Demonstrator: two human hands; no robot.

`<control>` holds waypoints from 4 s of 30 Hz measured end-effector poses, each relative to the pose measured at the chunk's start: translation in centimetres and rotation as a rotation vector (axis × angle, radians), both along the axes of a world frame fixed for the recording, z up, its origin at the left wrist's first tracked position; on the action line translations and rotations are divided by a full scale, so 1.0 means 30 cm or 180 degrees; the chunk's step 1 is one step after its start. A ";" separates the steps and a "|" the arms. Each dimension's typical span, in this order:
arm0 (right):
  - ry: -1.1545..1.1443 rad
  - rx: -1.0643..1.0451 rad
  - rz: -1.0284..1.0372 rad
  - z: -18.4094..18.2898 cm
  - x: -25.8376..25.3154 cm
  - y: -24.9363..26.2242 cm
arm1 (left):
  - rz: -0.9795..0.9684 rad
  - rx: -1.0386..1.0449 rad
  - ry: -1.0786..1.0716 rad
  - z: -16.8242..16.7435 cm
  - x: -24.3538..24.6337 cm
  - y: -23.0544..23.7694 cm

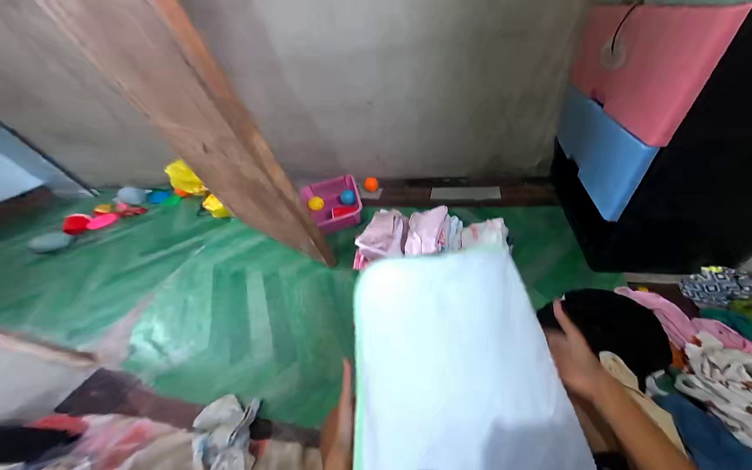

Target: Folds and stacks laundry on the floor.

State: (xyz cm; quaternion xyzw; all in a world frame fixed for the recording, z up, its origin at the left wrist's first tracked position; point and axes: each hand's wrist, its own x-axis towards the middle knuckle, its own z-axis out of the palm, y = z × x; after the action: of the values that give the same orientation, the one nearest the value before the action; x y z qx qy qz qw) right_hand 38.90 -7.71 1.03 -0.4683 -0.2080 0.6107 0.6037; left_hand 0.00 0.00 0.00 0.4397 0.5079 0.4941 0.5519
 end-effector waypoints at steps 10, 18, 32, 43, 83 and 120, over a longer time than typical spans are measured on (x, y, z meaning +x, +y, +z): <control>-0.0744 0.0897 -0.0060 0.177 0.110 -0.015 | -0.1276 0.0210 -0.0874 0.206 -0.004 0.147; -0.1750 0.1226 -0.0211 0.301 0.110 0.052 | -0.1305 0.0756 0.0206 0.363 0.013 0.304; -0.2047 0.2073 -0.1067 0.602 0.097 0.174 | -0.0547 0.1828 -0.0073 0.704 0.083 0.443; -0.2992 0.2343 -0.1751 0.573 -0.008 0.135 | 0.0138 0.2011 -0.0185 0.608 0.043 0.459; -0.2368 0.1108 -0.1213 0.163 0.094 0.225 | -0.0219 0.0834 -0.0423 0.221 0.067 0.471; -0.4328 -0.0702 0.1703 -0.560 -0.349 0.224 | -0.2476 0.1539 0.3810 -0.669 0.506 0.207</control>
State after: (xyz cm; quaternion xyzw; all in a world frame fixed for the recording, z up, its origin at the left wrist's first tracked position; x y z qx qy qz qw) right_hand 28.41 -0.98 -15.76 -0.7346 -0.5806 0.3294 0.1214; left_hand 15.19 6.20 -20.08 0.8896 0.4066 0.0380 0.2045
